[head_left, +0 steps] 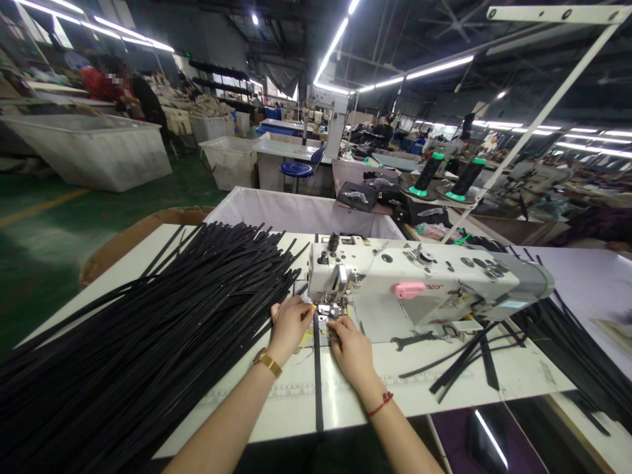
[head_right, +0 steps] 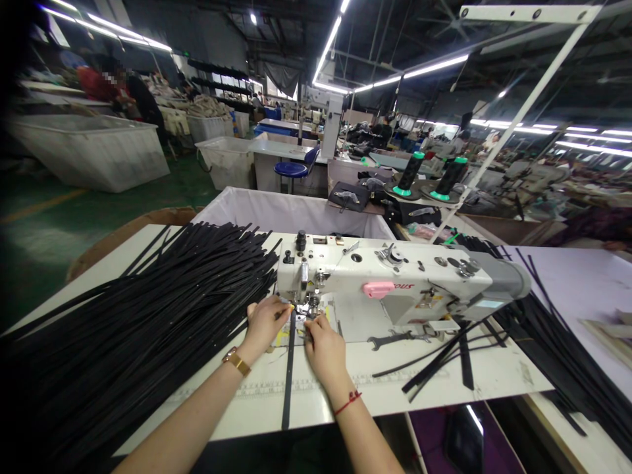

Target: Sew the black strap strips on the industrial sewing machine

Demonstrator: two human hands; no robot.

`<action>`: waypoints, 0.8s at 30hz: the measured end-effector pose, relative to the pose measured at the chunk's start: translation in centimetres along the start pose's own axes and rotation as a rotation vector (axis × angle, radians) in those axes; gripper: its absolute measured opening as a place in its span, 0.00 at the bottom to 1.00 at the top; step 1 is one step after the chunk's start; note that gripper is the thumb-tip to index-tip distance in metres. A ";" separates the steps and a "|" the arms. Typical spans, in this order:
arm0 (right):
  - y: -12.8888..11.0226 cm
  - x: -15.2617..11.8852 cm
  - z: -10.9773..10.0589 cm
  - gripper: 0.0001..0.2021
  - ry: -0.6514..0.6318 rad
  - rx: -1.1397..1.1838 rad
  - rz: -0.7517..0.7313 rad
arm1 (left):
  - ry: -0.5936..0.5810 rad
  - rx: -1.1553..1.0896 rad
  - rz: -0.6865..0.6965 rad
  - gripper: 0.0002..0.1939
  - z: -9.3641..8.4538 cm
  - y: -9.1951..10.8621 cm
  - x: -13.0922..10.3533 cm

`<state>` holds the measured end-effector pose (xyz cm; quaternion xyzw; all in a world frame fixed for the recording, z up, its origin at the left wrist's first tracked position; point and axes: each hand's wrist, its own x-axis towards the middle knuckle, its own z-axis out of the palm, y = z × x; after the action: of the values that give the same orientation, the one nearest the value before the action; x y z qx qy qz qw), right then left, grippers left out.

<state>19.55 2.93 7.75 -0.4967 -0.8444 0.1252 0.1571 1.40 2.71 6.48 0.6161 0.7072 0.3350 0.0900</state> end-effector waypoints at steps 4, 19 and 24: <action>0.1 0.0 0.1 0.16 -0.003 -0.002 -0.003 | -0.010 0.009 -0.017 0.08 0.0 0.1 0.0; 0.1 0.0 0.1 0.16 0.008 -0.013 -0.009 | 0.004 -0.020 -0.011 0.08 0.1 0.0 0.1; 0.0 0.0 0.1 0.16 0.007 -0.024 -0.011 | 0.002 -0.016 -0.021 0.09 0.2 -0.1 0.1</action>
<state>19.58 2.91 7.66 -0.4942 -0.8480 0.1124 0.1547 1.37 2.93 6.27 0.6076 0.7111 0.3401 0.0978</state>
